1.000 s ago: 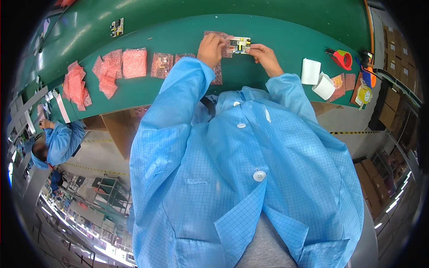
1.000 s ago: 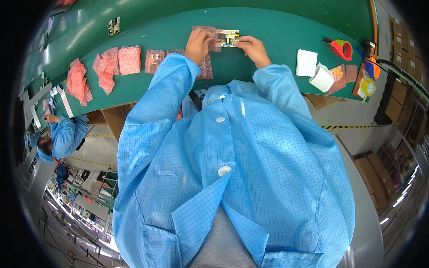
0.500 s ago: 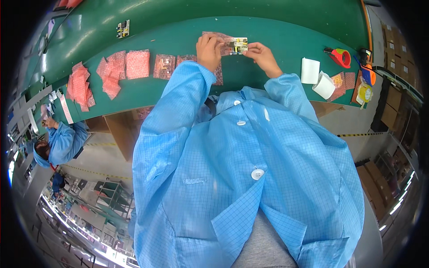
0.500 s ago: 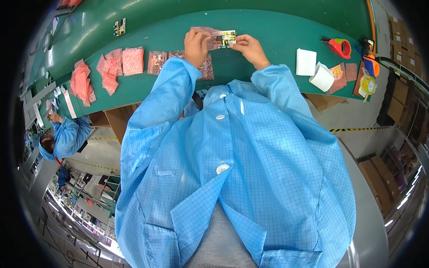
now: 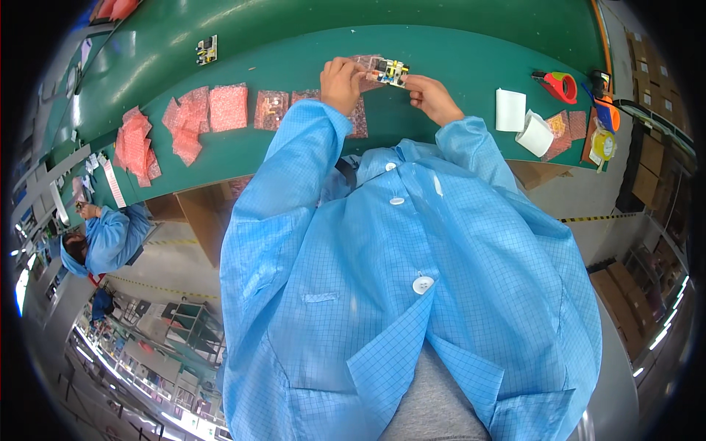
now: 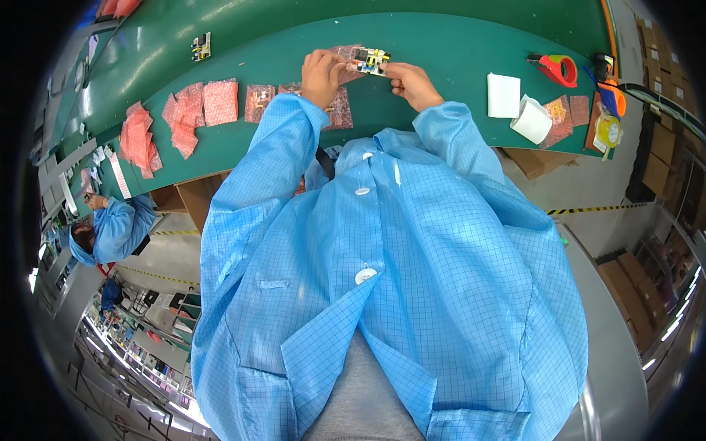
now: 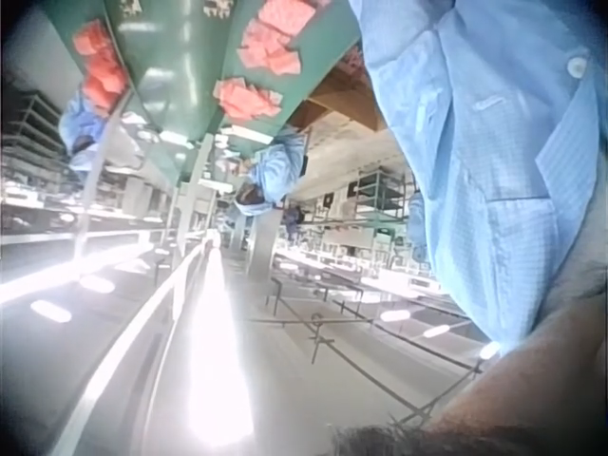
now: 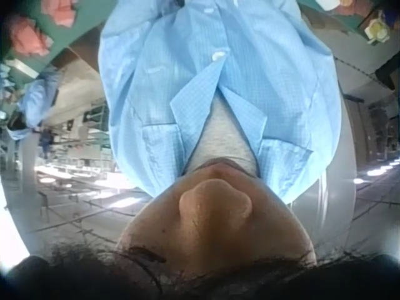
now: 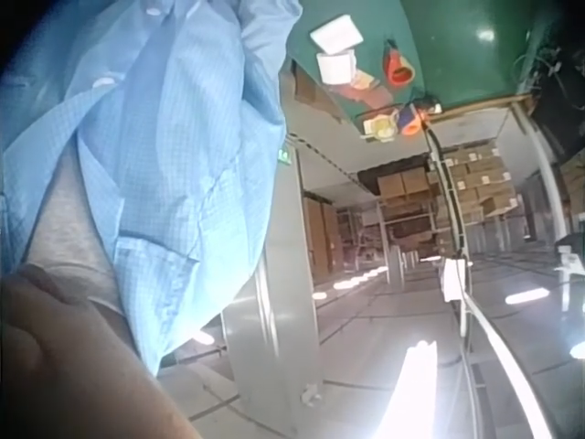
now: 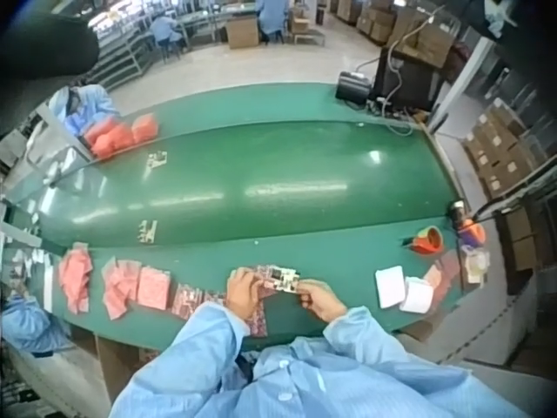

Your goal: The person packages electronic circuit boards by hand, placing them into anti-static bags and then organizing the bagged circuit boards into a cardboard box.

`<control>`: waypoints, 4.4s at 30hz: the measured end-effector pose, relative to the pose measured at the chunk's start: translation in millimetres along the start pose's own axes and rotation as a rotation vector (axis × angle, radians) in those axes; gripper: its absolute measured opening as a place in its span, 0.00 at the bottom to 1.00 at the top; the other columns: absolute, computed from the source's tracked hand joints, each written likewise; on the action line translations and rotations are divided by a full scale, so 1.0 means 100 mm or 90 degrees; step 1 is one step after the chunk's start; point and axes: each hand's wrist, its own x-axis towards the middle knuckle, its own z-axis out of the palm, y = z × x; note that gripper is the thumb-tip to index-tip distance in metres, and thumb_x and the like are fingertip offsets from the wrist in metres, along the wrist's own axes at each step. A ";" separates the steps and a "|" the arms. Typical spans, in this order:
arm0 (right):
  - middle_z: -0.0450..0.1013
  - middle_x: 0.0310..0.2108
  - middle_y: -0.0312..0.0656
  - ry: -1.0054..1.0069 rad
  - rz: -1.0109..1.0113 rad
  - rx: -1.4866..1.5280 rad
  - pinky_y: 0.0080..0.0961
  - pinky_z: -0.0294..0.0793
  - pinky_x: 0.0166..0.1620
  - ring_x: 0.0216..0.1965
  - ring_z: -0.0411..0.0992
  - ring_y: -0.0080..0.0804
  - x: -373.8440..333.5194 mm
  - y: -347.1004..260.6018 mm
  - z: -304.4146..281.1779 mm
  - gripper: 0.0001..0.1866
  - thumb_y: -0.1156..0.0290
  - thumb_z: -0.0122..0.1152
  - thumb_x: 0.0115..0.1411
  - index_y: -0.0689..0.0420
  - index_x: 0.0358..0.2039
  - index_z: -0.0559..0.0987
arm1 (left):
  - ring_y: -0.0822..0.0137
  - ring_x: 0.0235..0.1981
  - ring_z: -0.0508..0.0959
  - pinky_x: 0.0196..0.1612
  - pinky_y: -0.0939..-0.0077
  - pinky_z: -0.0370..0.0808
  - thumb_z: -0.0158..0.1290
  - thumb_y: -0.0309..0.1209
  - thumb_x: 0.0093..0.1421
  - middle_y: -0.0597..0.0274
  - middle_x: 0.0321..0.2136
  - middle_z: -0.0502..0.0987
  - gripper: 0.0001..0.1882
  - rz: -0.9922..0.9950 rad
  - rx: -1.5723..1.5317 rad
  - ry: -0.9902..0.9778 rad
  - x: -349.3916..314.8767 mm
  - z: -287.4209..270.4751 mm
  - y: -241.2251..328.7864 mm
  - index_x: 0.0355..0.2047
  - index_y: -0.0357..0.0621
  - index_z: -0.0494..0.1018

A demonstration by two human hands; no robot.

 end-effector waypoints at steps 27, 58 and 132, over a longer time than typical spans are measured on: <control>0.72 0.27 0.32 -0.018 0.043 0.051 0.16 0.66 0.30 0.24 0.63 0.18 0.06 -0.07 0.32 0.14 0.63 0.67 0.57 0.57 0.38 0.76 | 0.48 0.57 0.60 0.59 0.54 0.59 0.60 0.29 0.54 0.52 0.53 0.65 0.03 -0.119 -0.063 0.052 -0.04 -0.15 0.01 0.30 0.50 0.80; 0.77 0.30 0.37 -0.054 -0.405 -0.110 0.16 0.66 0.26 0.25 0.68 0.17 -0.30 -0.03 0.46 0.19 0.66 0.72 0.51 0.61 0.40 0.76 | 0.50 0.60 0.58 0.57 0.50 0.55 0.58 0.30 0.55 0.56 0.55 0.65 0.03 -0.065 0.050 0.115 0.11 -0.45 0.58 0.31 0.50 0.78; 0.78 0.39 0.41 -0.373 -0.140 -0.219 0.20 0.77 0.43 0.39 0.77 0.27 -0.41 -0.03 -0.10 0.13 0.72 0.60 0.61 0.62 0.46 0.76 | 0.71 0.27 0.77 0.26 0.77 0.76 0.50 0.32 0.65 0.61 0.30 0.77 0.12 -0.581 -0.397 -0.339 -1.13 -0.33 0.48 0.43 0.37 0.74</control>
